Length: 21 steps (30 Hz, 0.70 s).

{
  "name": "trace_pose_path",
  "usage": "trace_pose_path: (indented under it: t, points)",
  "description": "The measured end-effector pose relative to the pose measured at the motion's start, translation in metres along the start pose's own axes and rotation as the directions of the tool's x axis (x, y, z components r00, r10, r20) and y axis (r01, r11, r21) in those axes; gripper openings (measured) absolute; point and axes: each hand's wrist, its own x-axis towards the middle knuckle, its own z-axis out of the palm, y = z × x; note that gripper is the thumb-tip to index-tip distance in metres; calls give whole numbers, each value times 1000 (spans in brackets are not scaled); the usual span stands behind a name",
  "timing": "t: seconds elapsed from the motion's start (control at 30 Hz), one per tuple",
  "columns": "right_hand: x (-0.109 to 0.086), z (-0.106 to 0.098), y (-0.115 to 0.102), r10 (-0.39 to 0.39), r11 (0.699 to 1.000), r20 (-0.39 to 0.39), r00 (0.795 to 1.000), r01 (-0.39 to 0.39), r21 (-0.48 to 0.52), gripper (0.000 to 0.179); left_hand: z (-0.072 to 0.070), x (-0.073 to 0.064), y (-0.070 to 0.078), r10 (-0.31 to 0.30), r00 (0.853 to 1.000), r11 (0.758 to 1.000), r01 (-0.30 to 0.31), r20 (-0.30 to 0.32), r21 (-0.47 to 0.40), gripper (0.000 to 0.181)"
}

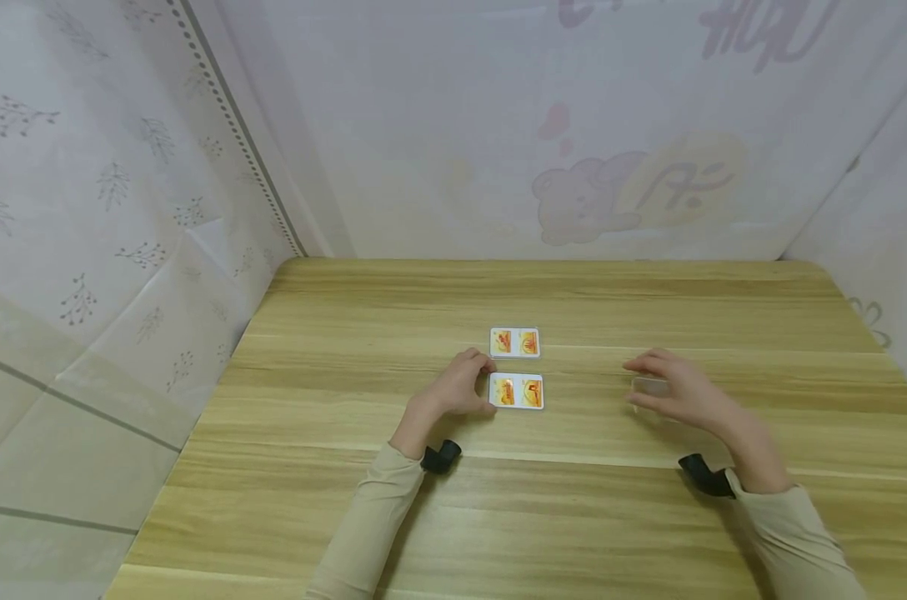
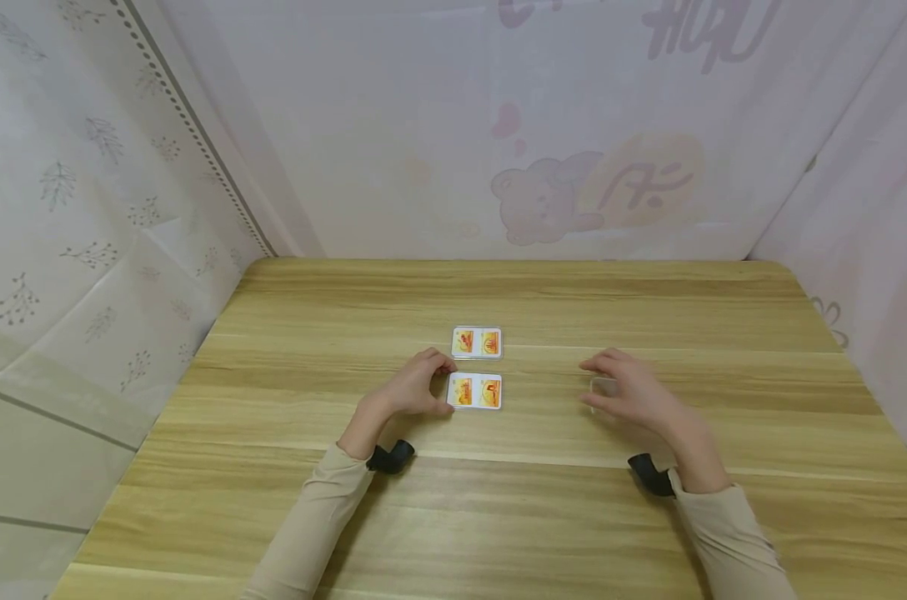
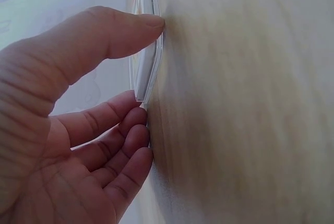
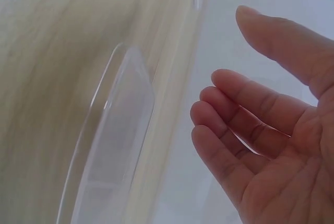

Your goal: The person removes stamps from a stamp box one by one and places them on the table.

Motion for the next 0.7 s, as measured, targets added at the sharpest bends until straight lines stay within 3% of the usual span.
trace_pose_path:
  t: [0.33,0.7]
  points:
    - [12,7,-7,-41,999,5,999,41,7,39,0,0,0,-12,1000,1000,12,0,-14,52]
    - [26,11,-18,-18,999,41,999,16,45,38,1,0,0,-7,1000,1000,7,2,-9,52]
